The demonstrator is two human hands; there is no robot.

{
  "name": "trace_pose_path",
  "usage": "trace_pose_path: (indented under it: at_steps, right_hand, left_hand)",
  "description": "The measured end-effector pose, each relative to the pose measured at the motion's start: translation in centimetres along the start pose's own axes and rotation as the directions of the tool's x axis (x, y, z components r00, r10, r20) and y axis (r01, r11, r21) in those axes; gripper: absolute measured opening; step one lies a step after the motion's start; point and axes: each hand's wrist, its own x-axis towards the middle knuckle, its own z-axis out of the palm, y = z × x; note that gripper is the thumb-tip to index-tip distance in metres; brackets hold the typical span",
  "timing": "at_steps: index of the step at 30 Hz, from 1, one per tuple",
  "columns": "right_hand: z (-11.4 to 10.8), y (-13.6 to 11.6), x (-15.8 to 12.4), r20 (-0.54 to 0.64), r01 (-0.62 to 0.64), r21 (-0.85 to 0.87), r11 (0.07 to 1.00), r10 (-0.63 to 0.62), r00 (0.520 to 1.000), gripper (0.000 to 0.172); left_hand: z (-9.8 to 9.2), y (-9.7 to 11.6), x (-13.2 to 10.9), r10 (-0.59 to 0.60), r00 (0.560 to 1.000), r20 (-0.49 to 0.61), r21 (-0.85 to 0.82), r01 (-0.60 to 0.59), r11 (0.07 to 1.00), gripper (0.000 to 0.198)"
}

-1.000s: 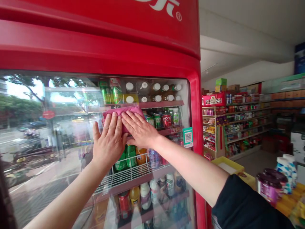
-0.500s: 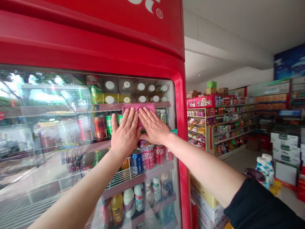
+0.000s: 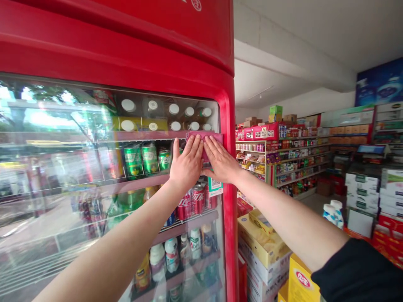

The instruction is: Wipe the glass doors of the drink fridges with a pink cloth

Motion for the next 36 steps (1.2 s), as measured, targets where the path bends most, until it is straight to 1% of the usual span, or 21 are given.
trace_pose_path:
  at_steps: [3,6,8,11,15,22,26,28,32,34,36]
  right_hand:
    - [0.2,0.3,-1.4,0.009,-0.030,0.007,1.000,0.030,1.000,0.113]
    - [0.7,-0.2,-2.4,0.012,-0.052,0.006,0.999,0.052,0.999,0.109]
    - [1.2,-0.7,-3.1,0.011,-0.069,0.014,0.998,0.069,0.998,0.109]
    - [2.2,-1.8,-4.6,0.013,-0.098,0.041,0.994,0.097,0.995,0.109]
    - [4.1,-3.7,-7.2,0.017,-0.130,0.050,0.990,0.129,0.991,0.106]
    - [7.5,-7.6,-12.3,0.045,-0.196,0.063,0.979,0.193,0.980,0.102]
    - [10.0,-10.1,-15.7,0.079,-0.251,0.048,0.967,0.247,0.966,0.098]
    - [11.3,-11.5,-17.8,0.107,-0.272,0.047,0.961,0.266,0.958,0.098]
    - [13.5,-14.3,-22.0,0.125,-0.307,0.051,0.950,0.299,0.946,0.101]
    - [14.4,-15.6,-23.6,0.119,-0.327,0.056,0.944,0.319,0.940,0.105]
    - [15.0,-16.5,-24.4,0.115,-0.346,0.065,0.936,0.338,0.934,0.109]
  left_hand:
    - [0.7,1.5,0.2,-0.008,1.000,0.024,-0.025,0.008,1.000,0.065]
    - [1.1,2.5,-0.2,-0.019,0.999,0.047,-0.038,0.021,0.999,0.064]
    - [1.4,2.9,-0.8,-0.017,0.998,0.059,-0.036,0.019,0.999,0.064]
    - [2.0,3.5,-2.4,-0.010,0.997,0.077,-0.034,0.012,0.999,0.066]
    - [3.0,4.5,-5.3,-0.008,0.992,0.129,-0.028,0.012,1.000,0.072]
    - [4.5,6.8,-10.9,-0.016,0.974,0.226,0.003,0.015,1.000,0.070]
    - [5.8,8.1,-14.8,-0.016,0.965,0.262,0.034,0.007,0.999,0.072]
    - [6.4,8.9,-17.0,0.001,0.959,0.285,0.063,-0.020,0.998,0.072]
    - [7.3,10.4,-21.1,0.041,0.957,0.287,0.099,-0.073,0.992,0.071]
    - [7.5,10.9,-22.5,0.064,0.958,0.280,0.095,-0.094,0.991,0.068]
    - [7.7,11.0,-23.4,0.080,0.960,0.267,0.094,-0.108,0.990,0.067]
